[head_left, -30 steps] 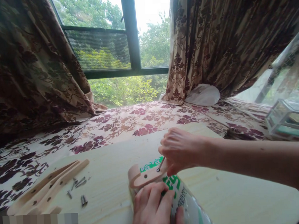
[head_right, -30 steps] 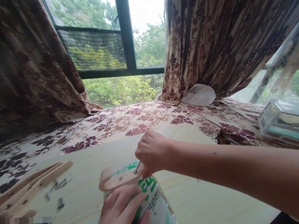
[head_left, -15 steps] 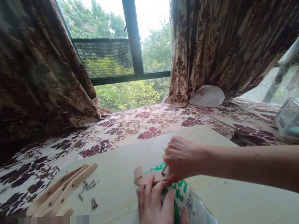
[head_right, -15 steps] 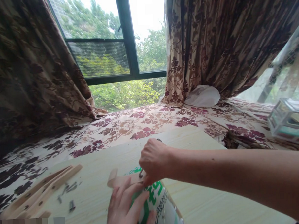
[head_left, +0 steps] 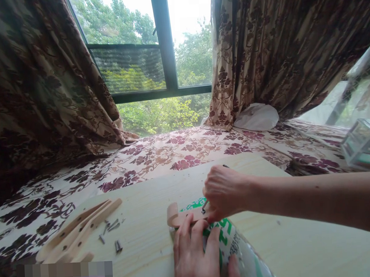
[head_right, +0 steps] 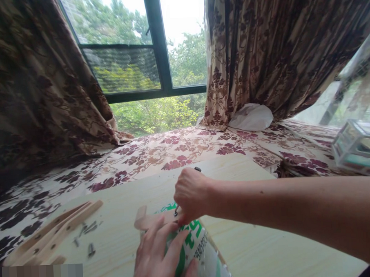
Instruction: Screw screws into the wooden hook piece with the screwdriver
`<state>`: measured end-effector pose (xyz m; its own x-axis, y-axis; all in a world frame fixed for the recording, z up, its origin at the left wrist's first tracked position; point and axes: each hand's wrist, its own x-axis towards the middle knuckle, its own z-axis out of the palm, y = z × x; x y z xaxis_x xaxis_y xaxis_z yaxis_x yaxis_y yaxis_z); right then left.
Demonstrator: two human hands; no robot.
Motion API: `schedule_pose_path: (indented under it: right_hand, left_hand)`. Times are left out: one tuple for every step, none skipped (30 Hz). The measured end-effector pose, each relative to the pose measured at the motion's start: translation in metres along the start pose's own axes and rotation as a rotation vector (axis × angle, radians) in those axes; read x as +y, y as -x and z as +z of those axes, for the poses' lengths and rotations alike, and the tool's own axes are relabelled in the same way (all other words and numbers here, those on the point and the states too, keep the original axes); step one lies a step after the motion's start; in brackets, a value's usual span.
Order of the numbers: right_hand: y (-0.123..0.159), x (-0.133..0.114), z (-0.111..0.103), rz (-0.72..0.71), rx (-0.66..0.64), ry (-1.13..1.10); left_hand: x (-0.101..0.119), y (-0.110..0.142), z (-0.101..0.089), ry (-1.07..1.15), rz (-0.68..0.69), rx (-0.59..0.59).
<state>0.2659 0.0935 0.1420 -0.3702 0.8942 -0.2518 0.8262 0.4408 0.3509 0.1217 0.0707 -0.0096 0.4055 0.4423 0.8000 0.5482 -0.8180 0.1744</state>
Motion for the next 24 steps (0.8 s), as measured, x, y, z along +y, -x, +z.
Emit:
schedule_pose_path:
  right_hand:
    - [-0.0001,-0.0001,0.0010,-0.005,0.005,0.002]
    - [-0.0003,0.0000,0.0020,-0.014,0.013,0.004]
    - [-0.0005,0.0005,0.0029,-0.027,0.025,0.008]
    - [-0.0007,0.0012,0.0035,-0.044,0.035,0.011]
    - [-0.0010,0.0020,0.0039,-0.064,0.039,0.015]
    - [-0.0014,0.0029,0.0038,-0.085,0.038,0.018]
    - [-0.0018,0.0038,0.0035,-0.105,0.034,0.023]
    - [-0.0022,0.0045,0.0028,-0.122,0.025,0.030]
    - [-0.0027,0.0052,0.0021,-0.135,0.013,0.036]
    - [-0.0032,0.0057,0.0013,-0.142,0.002,0.043]
    - [-0.0037,0.0060,0.0006,-0.142,-0.006,0.048]
    - [-0.0042,0.0062,0.0002,-0.139,-0.013,0.052]
    - [-0.0047,0.0063,0.0001,-0.136,-0.017,0.054]
    - [-0.0051,0.0063,0.0002,-0.135,-0.018,0.055]
    - [-0.0055,0.0062,0.0006,-0.135,-0.016,0.056]
    - [-0.0058,0.0062,0.0011,-0.138,-0.014,0.058]
    - [-0.0060,0.0062,0.0017,-0.141,-0.012,0.061]
    - [-0.0062,0.0062,0.0022,-0.145,-0.011,0.065]
    - [-0.0062,0.0062,0.0026,-0.148,-0.011,0.069]
    - [-0.0061,0.0062,0.0028,-0.150,-0.010,0.074]
    - [-0.0060,0.0062,0.0028,-0.151,-0.009,0.076]
    - [-0.0058,0.0062,0.0027,-0.150,-0.009,0.077]
    - [-0.0056,0.0061,0.0025,-0.150,-0.009,0.075]
    - [-0.0054,0.0061,0.0024,-0.148,-0.009,0.072]
  left_hand:
    - [0.0009,-0.0006,0.0001,0.011,-0.005,0.013]
    - [0.0015,-0.0010,0.0001,0.021,-0.009,0.025]
    - [0.0019,-0.0013,0.0001,0.026,-0.012,0.033]
    - [0.0021,-0.0014,0.0000,0.028,-0.012,0.033]
    - [0.0020,-0.0013,-0.0001,0.026,-0.012,0.027]
    - [0.0016,-0.0011,-0.0003,0.022,-0.011,0.017]
    - [0.0010,-0.0008,-0.0004,0.019,-0.009,0.007]
    - [0.0003,-0.0005,-0.0005,0.018,-0.005,-0.002]
    - [-0.0006,0.0000,-0.0004,0.022,-0.001,-0.006]
    - [-0.0014,0.0005,-0.0002,0.027,0.001,-0.008]
    - [-0.0024,0.0012,0.0002,0.033,0.004,-0.008]
    - [-0.0033,0.0020,0.0008,0.039,0.006,-0.010]
    - [-0.0042,0.0029,0.0015,0.041,0.007,-0.012]
    - [-0.0050,0.0039,0.0024,0.043,0.009,-0.015]
    - [-0.0057,0.0050,0.0032,0.042,0.011,-0.019]
    - [-0.0063,0.0060,0.0040,0.038,0.013,-0.022]
    - [-0.0067,0.0069,0.0047,0.033,0.016,-0.022]
    - [-0.0069,0.0076,0.0053,0.027,0.019,-0.020]
    - [-0.0070,0.0081,0.0056,0.022,0.020,-0.016]
    - [-0.0068,0.0083,0.0058,0.020,0.020,-0.012]
    - [-0.0066,0.0083,0.0058,0.018,0.017,-0.008]
    - [-0.0062,0.0081,0.0057,0.020,0.013,-0.007]
    - [-0.0058,0.0078,0.0055,0.023,0.008,-0.008]
    - [-0.0054,0.0075,0.0052,0.025,0.001,-0.009]
